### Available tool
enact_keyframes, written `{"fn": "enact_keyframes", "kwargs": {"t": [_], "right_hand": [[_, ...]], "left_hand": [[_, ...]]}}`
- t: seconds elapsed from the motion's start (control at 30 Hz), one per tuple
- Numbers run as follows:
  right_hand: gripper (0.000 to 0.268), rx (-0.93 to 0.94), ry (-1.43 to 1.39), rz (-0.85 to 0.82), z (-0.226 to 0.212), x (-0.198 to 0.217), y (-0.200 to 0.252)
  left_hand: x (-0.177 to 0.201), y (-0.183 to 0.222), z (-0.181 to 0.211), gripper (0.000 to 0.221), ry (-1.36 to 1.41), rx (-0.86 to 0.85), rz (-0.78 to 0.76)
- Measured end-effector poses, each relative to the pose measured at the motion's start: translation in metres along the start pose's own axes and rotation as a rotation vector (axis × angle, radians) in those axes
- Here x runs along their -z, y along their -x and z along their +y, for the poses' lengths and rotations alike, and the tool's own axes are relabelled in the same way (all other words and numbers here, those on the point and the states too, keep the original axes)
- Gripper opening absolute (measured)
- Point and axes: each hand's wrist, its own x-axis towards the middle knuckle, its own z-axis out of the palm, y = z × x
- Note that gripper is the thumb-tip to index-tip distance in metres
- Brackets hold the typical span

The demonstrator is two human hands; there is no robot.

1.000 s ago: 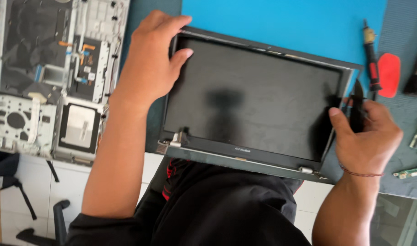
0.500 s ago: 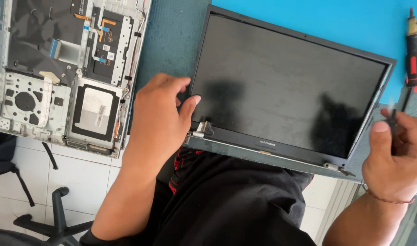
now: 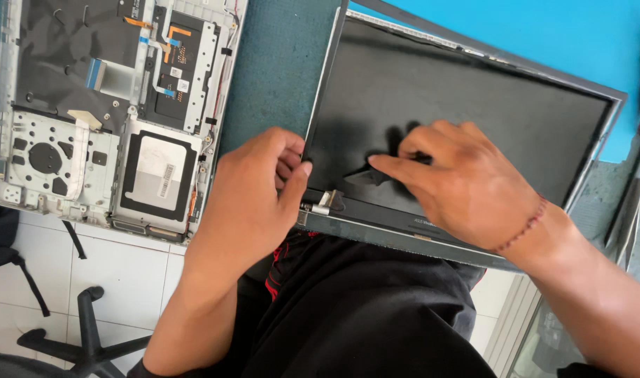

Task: The person uses a prying tool to remove the plastic bezel from a laptop screen. They carefully work around the edges to release the clips and lift the frame off, revealing the screen panel underneath.

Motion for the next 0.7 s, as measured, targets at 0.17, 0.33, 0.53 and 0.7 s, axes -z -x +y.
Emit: {"fn": "enact_keyframes", "kwargs": {"t": [0.17, 0.33, 0.53, 0.7], "right_hand": [[0.032, 0.107, -0.058, -0.019, -0.001, -0.009, -0.031], [0.040, 0.096, -0.180, -0.015, -0.006, -0.021, -0.043], [0.039, 0.119, -0.244, 0.001, -0.013, -0.024, -0.051], [0.021, 0.224, -0.205, -0.060, -0.013, -0.015, -0.058]], "left_hand": [[0.006, 0.008, -0.003, 0.031, 0.002, 0.008, -0.099], [0.008, 0.012, -0.009, 0.047, 0.065, 0.002, -0.165], [0.007, 0.015, -0.013, 0.053, 0.124, -0.009, -0.108], [0.005, 0.017, -0.010, 0.047, 0.220, 0.043, -0.020]]}}
